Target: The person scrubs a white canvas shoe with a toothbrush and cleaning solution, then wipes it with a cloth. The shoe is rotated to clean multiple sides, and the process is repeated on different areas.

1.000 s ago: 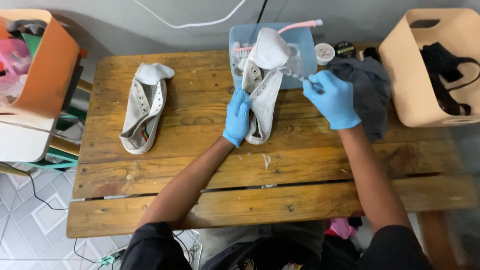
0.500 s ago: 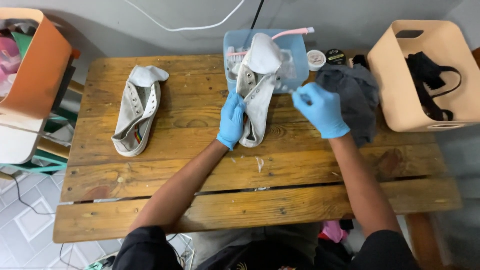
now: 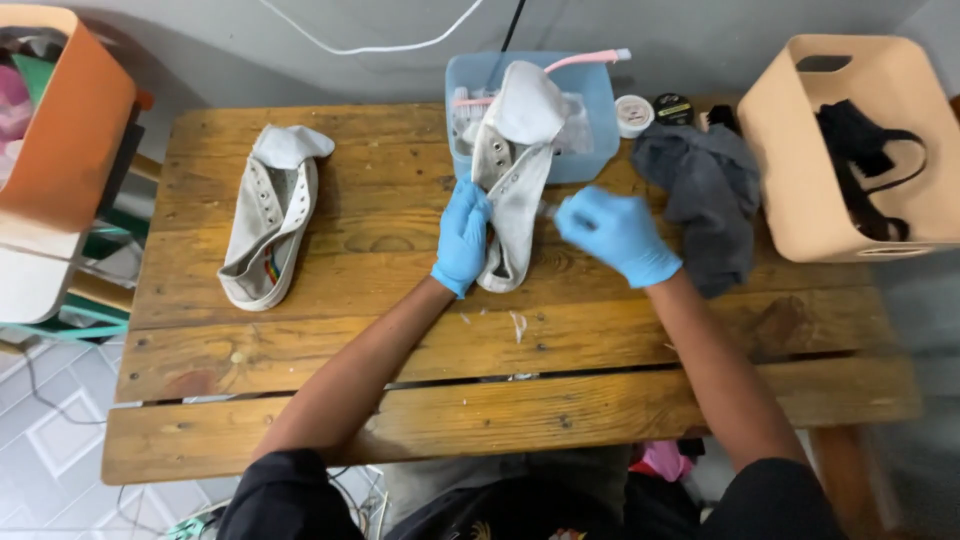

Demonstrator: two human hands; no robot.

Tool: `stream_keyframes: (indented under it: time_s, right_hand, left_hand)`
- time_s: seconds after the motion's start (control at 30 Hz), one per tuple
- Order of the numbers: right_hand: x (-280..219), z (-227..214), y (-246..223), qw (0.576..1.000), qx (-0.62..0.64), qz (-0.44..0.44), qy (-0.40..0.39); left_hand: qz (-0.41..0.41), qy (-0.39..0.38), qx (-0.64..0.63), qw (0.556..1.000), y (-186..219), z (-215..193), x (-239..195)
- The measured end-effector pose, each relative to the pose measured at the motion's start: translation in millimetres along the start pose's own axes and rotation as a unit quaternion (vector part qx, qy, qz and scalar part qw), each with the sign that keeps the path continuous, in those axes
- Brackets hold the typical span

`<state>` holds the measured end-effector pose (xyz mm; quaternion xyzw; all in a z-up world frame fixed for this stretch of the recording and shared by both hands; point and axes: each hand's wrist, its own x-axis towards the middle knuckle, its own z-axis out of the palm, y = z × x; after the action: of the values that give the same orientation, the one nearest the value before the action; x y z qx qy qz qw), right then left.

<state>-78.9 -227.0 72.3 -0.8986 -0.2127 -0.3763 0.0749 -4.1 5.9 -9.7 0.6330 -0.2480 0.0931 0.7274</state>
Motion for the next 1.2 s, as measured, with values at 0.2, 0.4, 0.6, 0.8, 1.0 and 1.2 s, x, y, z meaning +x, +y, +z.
stream_keyframes:
  time_s: [0.2, 0.4, 0.6, 0.8, 1.0, 1.2]
  right_hand:
    - [-2.8, 13.7, -25.2, 0.998, 0.048, 0.019, 0.027]
    - [7.2, -1.9, -13.5, 0.998, -0.058, -0.029, 0.025]
    - [3.9, -0.7, 21.4, 0.998, -0.027, -0.021, 0.055]
    - [15.4, -15.6, -8.5, 0.998, 0.024, -0.053, 0.015]
    - [-1.1, -0.7, -6.3, 0.996, 0.054, -0.062, 0.023]
    - [-5.6, 5.6, 30.6, 0.996, -0.025, -0.062, 0.058]
  left_hand:
    - [0.012, -0.004, -0.026, 1.0, 0.2, 4.1, 3.6]
    - [0.028, -0.018, -0.005, 0.999, -30.1, 3.3, 2.9]
    - [0.024, -0.022, 0.015, 0.999, -14.5, -5.9, -3.6]
    - [0.007, 0.001, -0.003, 1.0, -38.8, -1.8, -4.9]
    - [0.018, 0.001, -0.007, 1.0, -30.4, -0.8, -2.7]
    - [0.03, 0.007, -0.008, 1.0, -4.0, 2.1, 1.6]
